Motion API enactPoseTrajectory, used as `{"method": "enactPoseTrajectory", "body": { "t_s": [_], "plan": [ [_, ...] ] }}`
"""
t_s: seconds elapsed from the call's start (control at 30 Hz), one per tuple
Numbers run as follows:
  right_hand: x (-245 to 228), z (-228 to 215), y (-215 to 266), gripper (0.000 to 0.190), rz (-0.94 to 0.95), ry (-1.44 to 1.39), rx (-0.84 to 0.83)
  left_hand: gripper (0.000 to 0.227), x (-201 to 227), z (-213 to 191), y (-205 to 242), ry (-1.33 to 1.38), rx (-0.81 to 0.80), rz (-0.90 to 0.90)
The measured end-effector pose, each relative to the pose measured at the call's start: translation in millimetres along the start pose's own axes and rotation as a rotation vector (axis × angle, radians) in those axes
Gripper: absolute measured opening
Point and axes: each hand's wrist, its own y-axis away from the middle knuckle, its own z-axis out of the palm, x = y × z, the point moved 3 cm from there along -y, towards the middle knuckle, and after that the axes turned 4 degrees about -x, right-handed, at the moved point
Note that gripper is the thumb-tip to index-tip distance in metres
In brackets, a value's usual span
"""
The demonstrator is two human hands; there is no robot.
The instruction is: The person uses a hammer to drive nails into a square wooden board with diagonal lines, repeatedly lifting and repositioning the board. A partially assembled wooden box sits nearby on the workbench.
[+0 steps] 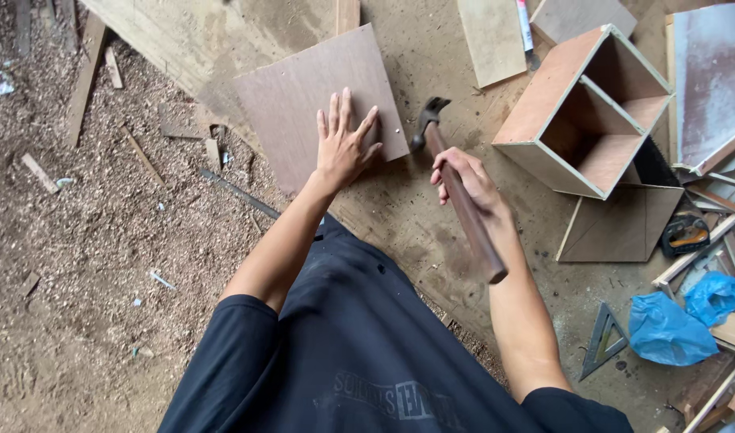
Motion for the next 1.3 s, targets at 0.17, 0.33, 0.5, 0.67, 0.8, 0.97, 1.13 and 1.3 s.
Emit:
{"method": "enactPoseTrajectory", "body": {
  "t_s": [0.17, 0.33, 0.5, 0.67, 0.8, 0.97, 1.13, 1.3],
  "plan": [
    [-18.3, 0.8, -2.5, 0.058, -0.120, 0.012, -0.169, 0.075, 8.0, -5.3, -16.9, 0.023, 0.073, -0.029],
    [-33.6, -15.1, -34.1, 0.038, -0.285, 0.726, 0.272, 0.076, 16.1, -13.6, -26.9, 0.066, 0.010, -0.159],
    [-26.6, -19.0, -70.9, 0.031, -0.768, 0.187, 0.371, 0.078, 16.1, -12.2, -37.1, -0.010, -0.039, -0.174],
    [-22.6, -10.0, -110.5, 0.036, -0.494, 0.205, 0.508, 0.079, 12.9, -2.1, -37.6, -0.029, -0.059, -0.162],
    [-38.3, 7.9, -149.2, 0.037, -0.417, 0.366, 0.478, 0.090, 6.3, -0.4, -45.0, -0.096, -0.126, -0.139],
    [-47.8, 11.3, -191.2, 0.032, -0.401, 0.284, 0.435, 0.124, 0.3, 1.8, -47.1, -0.091, -0.277, -0.141],
    [-50.3, 10.7, -215.9, 0.037, -0.315, 0.345, 0.486, 0.127, -1.4, 7.6, -45.4, -0.039, -0.209, -0.141],
    [-51.2, 14.6, -233.2, 0.042, -0.260, 0.430, 0.494, 0.128, 0.3, 5.0, -43.4, -0.002, -0.127, -0.148]
  ]
}}
